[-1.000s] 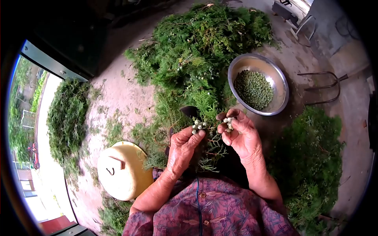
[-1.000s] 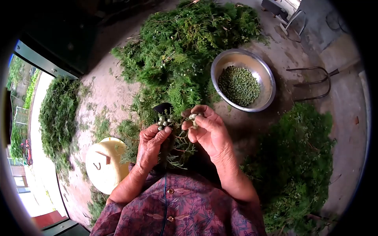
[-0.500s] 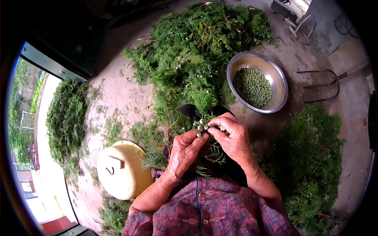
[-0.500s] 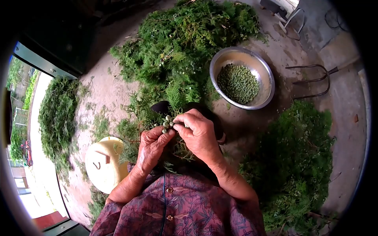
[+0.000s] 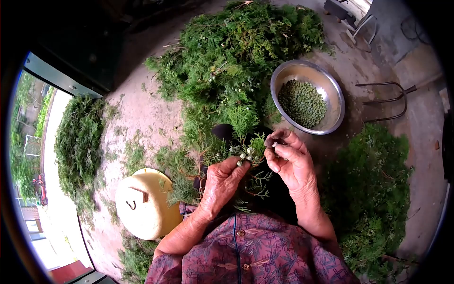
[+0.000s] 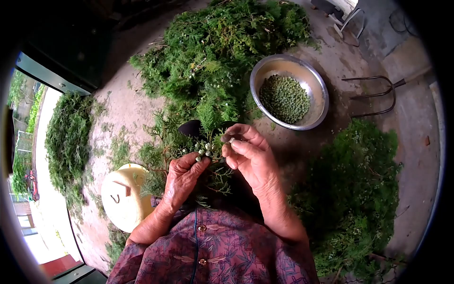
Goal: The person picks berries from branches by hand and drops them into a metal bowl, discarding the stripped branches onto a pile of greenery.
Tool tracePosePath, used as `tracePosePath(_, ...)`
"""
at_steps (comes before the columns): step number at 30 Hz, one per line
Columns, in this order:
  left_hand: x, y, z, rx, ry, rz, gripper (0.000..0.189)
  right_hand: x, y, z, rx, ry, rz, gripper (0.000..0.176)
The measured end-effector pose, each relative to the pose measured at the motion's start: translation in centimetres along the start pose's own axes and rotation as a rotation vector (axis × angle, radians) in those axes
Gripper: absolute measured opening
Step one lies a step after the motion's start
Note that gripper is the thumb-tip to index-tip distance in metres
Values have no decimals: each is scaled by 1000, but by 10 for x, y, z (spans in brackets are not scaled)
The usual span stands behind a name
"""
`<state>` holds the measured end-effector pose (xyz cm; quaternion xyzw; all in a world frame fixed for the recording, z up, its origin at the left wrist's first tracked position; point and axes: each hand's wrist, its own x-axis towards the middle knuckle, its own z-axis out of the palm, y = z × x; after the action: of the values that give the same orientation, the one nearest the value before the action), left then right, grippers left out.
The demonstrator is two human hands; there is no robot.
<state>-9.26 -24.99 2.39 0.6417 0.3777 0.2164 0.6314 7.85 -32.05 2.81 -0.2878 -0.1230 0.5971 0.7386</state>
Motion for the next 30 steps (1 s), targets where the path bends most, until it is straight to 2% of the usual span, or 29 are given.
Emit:
tracePosePath(1, -1, 2, 0, 0, 2, -8, 10, -1, 0, 2, -70, 33, 7, 21)
tracePosePath(3, -2, 6, 1, -4, 2, -22, 10, -5, -2, 9, -415, 29, -2, 21)
tracePosePath(4, -2, 6, 1, 13, -10, -26, 9, -5, 1, 18, -640, 82, -97, 19)
tracePosePath(5, -3, 6, 1, 30, -23, -30, 9, -1, 4, 17, -900, 42, -242, 20)
tracePosePath(7, -3, 6, 2, 59, -22, -26, 9, 3, 10, 17, -1195, -61, -544, 20)
tracePosePath(11, -5, 17, 1, 118, -7, -10, 9, 0, 22, 16, -1172, 130, -538, 11)
tracePosePath(12, -6, 19, 0, 134, -12, -11, 9, -2, 17, 18, -816, 237, -245, 6)
tracePosePath(13, -7, 15, 0, 115, -3, -6, 9, 0, 12, 10, -421, 200, -125, 6)
tracePosePath(16, -6, 5, 2, 94, 5, -6, 10, -3, 2, 21, -269, 199, -96, 9)
tracePosePath(19, -5, 9, 1, 117, -1, -25, 10, -14, 3, 14, -677, 70, -33, 8)
tracePosePath(20, -4, 9, 0, 121, -2, -26, 10, -13, 10, 12, -946, 3, -269, 13)
tracePosePath(21, -4, 8, -1, 126, -6, -29, 10, -11, 13, 12, -1105, -31, -403, 22)
tracePosePath(23, -4, 10, -1, 150, -13, -21, 10, -7, 15, 16, -1234, -93, -544, 28)
tracePosePath(27, -2, -6, 1, 206, 27, 140, 10, -7, 20, 23, -1354, -134, -519, 31)
tracePosePath(30, -3, -1, 4, 198, 69, 136, 10, -7, 19, 26, -1412, -134, -463, 32)
